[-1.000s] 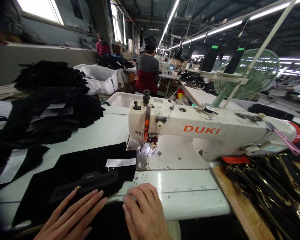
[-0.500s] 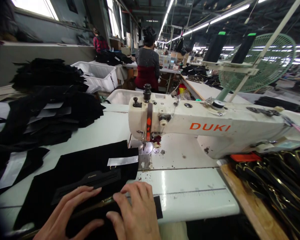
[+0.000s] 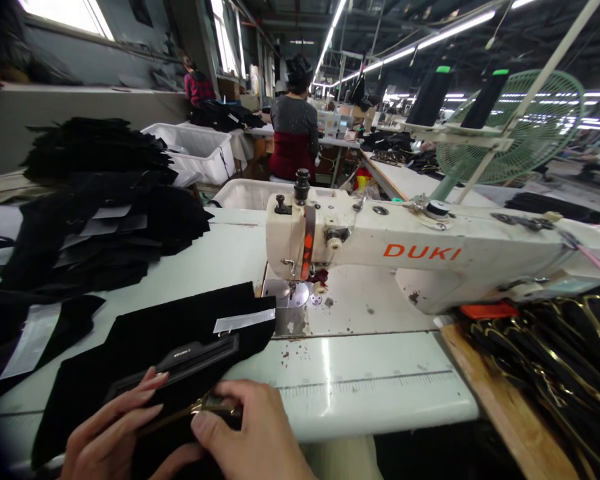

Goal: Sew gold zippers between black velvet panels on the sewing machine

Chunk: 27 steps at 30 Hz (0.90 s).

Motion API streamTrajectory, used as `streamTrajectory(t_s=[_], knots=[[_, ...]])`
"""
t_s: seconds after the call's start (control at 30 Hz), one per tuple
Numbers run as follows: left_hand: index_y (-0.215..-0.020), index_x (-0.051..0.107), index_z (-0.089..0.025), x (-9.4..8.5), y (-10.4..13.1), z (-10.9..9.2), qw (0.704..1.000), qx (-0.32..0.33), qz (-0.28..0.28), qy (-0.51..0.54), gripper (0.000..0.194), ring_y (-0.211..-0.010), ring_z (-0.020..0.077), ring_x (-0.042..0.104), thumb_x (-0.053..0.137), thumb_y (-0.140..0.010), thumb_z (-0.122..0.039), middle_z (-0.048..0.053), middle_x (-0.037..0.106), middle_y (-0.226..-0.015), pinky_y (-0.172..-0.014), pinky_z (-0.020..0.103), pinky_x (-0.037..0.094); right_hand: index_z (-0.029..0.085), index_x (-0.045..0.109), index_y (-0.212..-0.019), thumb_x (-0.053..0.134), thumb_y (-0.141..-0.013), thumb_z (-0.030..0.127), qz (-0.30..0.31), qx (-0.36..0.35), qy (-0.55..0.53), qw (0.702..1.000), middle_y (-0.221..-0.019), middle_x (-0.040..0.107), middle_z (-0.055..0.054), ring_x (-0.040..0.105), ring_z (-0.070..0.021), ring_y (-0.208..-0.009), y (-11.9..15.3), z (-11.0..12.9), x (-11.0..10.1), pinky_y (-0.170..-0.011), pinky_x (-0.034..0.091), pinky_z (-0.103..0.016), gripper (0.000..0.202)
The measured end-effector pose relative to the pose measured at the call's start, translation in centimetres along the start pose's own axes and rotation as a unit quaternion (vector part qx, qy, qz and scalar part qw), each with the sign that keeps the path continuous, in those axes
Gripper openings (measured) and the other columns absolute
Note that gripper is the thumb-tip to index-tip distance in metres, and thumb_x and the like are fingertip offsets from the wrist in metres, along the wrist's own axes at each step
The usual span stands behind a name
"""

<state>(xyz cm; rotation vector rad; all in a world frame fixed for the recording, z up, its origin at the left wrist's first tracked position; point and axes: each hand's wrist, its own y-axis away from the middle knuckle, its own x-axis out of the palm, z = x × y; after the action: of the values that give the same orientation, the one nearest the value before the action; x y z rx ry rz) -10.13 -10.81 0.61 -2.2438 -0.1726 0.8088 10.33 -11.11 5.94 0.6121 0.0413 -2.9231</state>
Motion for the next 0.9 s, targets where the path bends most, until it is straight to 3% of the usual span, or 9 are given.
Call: streamTrajectory(t_s=[0.1, 0.23, 0.37, 0.57, 0.67, 0.77, 0.9], knots=[[-0.130, 0.050, -0.029, -0.2, 0.0, 0.4, 1.000, 0.003, 0.027, -0.008, 0.050, -0.121, 0.0318, 0.060, 0.074, -0.087, -0.024, 0.008, 0.049, -0.131, -0.108, 0.057, 0.047, 0.020, 0.077, -0.094, 0.072, -0.083, 0.024, 0.066, 0.089, -0.120, 0.987, -0.078, 0.073, 0.001, 0.069, -0.0181, -0.071, -1.4, 2.4, 1.1, -0.060, 0.049, -0.022, 0.012], [-0.147, 0.037, -0.029, -0.4, -0.7, 0.0, 0.994, -0.003, 0.090, -0.058, 0.057, -0.136, 0.0362, 0.047, 0.058, -0.094, -0.023, 0.011, 0.047, -0.144, -0.106, 0.056, 0.049, 0.020, 0.072, -0.066, 0.077, -0.071, 0.010, 0.002, 0.073, 0.012, 0.997, -0.068, 0.067, 0.003, 0.062, -0.0159, -0.065, -2.2, 4.3, 1.8, -0.060, 0.041, -0.023, 0.012], [-0.156, 0.027, -0.024, -0.1, -1.2, 0.5, 0.971, 0.038, 0.192, -0.138, 0.065, -0.133, 0.0384, 0.050, 0.050, -0.096, -0.030, 0.014, 0.039, -0.156, -0.087, 0.048, 0.062, 0.018, 0.064, -0.055, 0.077, -0.073, 0.017, -0.015, 0.079, 0.083, 0.993, -0.060, 0.060, 0.003, 0.055, -0.0147, -0.058, -1.7, 4.3, 0.3, -0.054, 0.036, -0.025, 0.022], [-0.158, 0.023, -0.019, 0.6, -1.9, 1.0, 0.959, 0.123, 0.178, -0.180, 0.072, -0.131, 0.0404, 0.051, 0.047, -0.098, -0.050, 0.019, 0.041, -0.154, -0.091, 0.053, 0.058, 0.020, 0.064, -0.061, 0.075, -0.080, 0.018, -0.042, 0.087, 0.133, 0.986, -0.063, 0.059, 0.003, 0.059, -0.0150, -0.062, -0.4, 2.4, -3.5, -0.057, 0.040, -0.023, 0.022], [-0.157, 0.026, -0.019, 0.5, -2.2, 0.8, 0.949, 0.144, 0.206, -0.190, 0.068, -0.135, 0.0412, 0.046, 0.047, -0.098, -0.046, 0.019, 0.035, -0.157, -0.095, 0.058, 0.053, 0.023, 0.068, -0.075, 0.081, -0.073, 0.015, -0.080, 0.048, 0.200, 0.975, -0.073, 0.063, 0.003, 0.063, -0.0174, -0.066, 0.3, 1.1, -4.3, -0.059, 0.043, -0.025, 0.015], [-0.155, 0.032, -0.019, 0.2, -2.3, 0.5, 0.938, 0.154, 0.239, -0.198, 0.064, -0.141, 0.0386, 0.038, 0.049, -0.097, -0.040, 0.016, 0.030, -0.160, -0.105, 0.061, 0.042, 0.026, 0.067, -0.094, 0.081, -0.067, 0.010, -0.110, 0.002, 0.224, 0.969, -0.078, 0.065, 0.004, 0.065, -0.0185, -0.068, 1.2, 0.0, -4.9, -0.061, 0.046, -0.026, 0.035], [-0.148, 0.043, -0.020, 0.4, -2.4, -0.7, 0.949, 0.172, 0.219, -0.149, 0.051, -0.145, 0.0274, 0.033, 0.049, -0.098, -0.029, 0.009, 0.037, -0.157, -0.120, 0.050, 0.020, 0.027, 0.063, -0.092, 0.078, -0.069, 0.008, -0.140, -0.052, 0.238, 0.960, -0.084, 0.066, 0.004, 0.065, -0.0204, -0.075, 2.2, -0.6, -5.3, -0.067, 0.047, -0.029, 0.034]])
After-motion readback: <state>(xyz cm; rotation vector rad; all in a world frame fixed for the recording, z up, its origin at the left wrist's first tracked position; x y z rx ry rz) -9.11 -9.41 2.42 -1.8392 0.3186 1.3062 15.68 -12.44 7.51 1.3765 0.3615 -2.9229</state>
